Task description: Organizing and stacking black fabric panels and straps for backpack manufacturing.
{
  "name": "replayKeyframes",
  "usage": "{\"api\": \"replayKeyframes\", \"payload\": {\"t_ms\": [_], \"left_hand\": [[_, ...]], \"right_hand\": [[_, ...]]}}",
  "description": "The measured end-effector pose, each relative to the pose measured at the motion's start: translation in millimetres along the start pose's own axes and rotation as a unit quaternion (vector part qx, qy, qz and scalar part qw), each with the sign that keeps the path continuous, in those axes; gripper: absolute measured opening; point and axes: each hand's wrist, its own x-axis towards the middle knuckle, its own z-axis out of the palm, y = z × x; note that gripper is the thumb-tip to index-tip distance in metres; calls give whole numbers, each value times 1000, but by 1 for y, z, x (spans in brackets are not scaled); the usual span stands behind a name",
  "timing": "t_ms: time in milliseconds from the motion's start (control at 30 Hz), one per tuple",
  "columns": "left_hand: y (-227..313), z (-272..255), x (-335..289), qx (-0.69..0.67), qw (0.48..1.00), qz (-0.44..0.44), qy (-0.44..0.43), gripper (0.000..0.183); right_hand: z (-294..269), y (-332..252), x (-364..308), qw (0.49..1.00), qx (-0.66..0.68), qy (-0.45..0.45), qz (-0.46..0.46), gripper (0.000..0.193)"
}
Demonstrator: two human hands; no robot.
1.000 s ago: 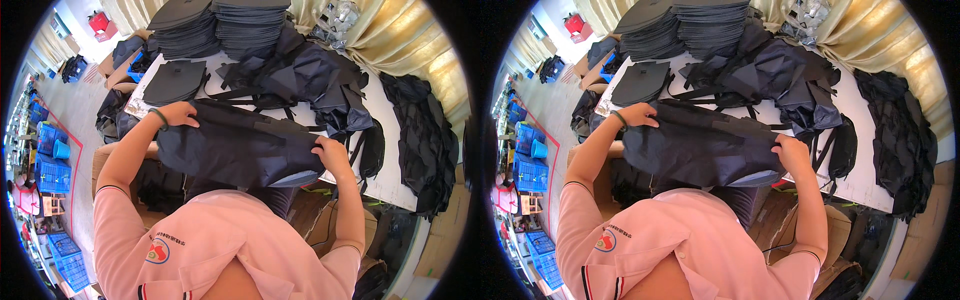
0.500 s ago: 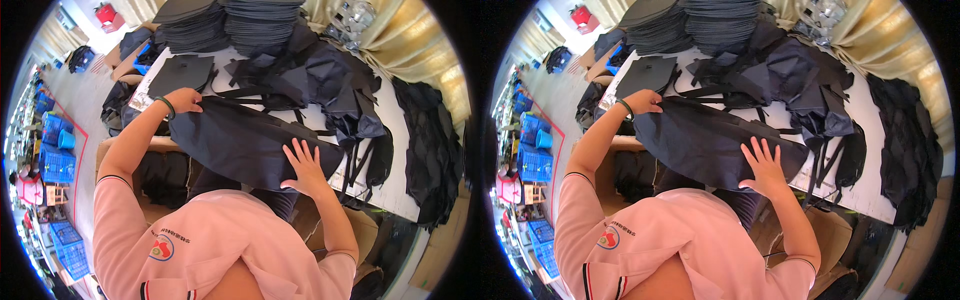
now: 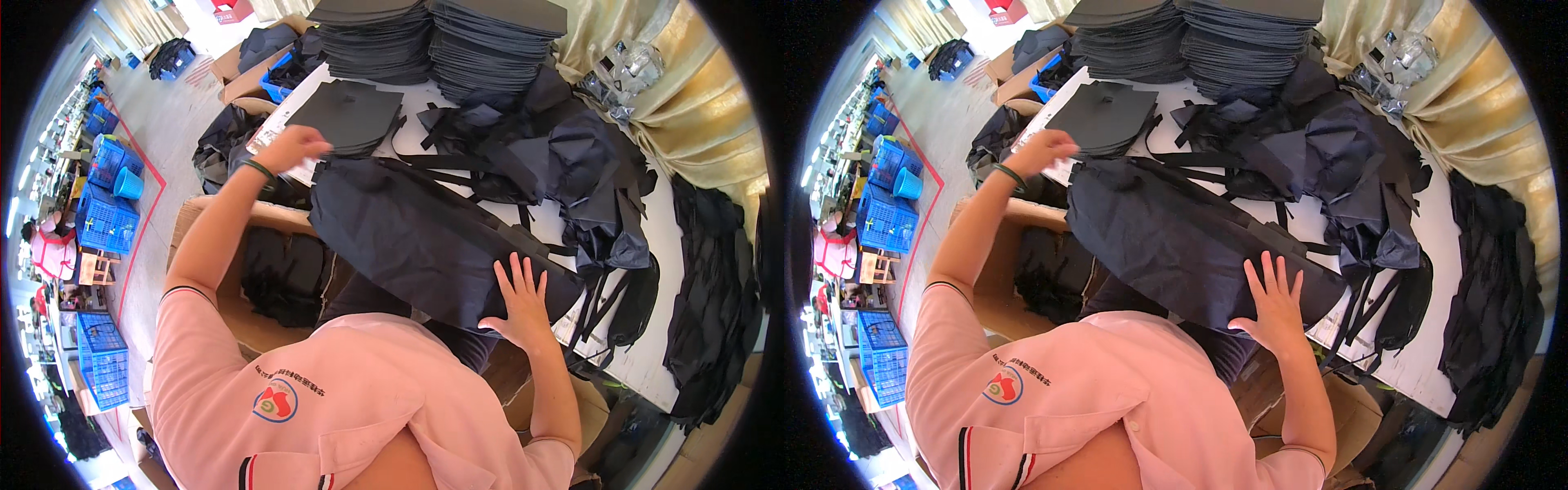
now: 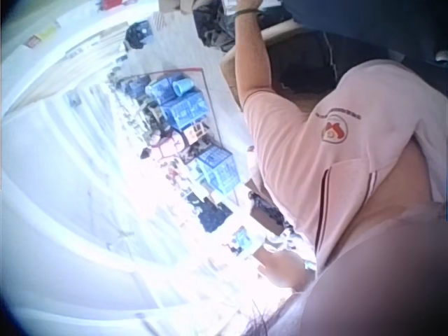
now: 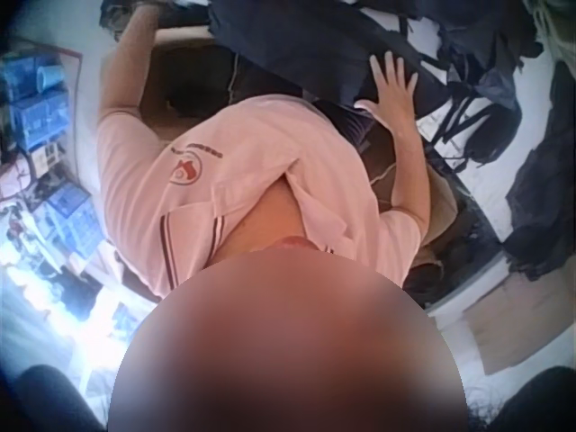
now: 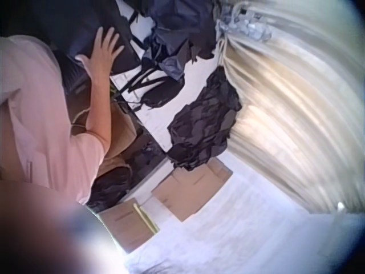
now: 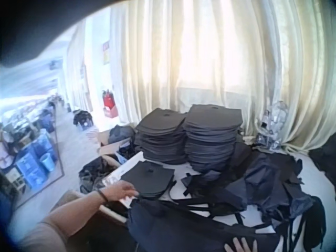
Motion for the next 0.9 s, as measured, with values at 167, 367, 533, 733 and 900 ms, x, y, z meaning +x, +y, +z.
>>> {"api": "replayKeyframes", "payload": {"t_ms": [167, 367, 533, 733, 900], "left_hand": [[53, 113, -25, -373, 874, -166, -263, 56], [51, 182, -3, -649, 699, -185, -236, 29], [46, 155, 5, -744, 666, -18, -41, 20], [-6, 72, 4, -643, 747, 13, 171, 31], [36, 75, -14, -543, 825, 39, 150, 30]], "right_hand": [[4, 1, -1, 1000, 3, 12, 0, 113], [3, 0, 1, 1000, 3, 8, -5, 114], [7, 7, -1, 1000, 19, 8, -7, 113], [5, 5, -1, 1000, 23, 5, -2, 112], [-9, 10, 0, 999, 39, -12, -2, 103]]}}
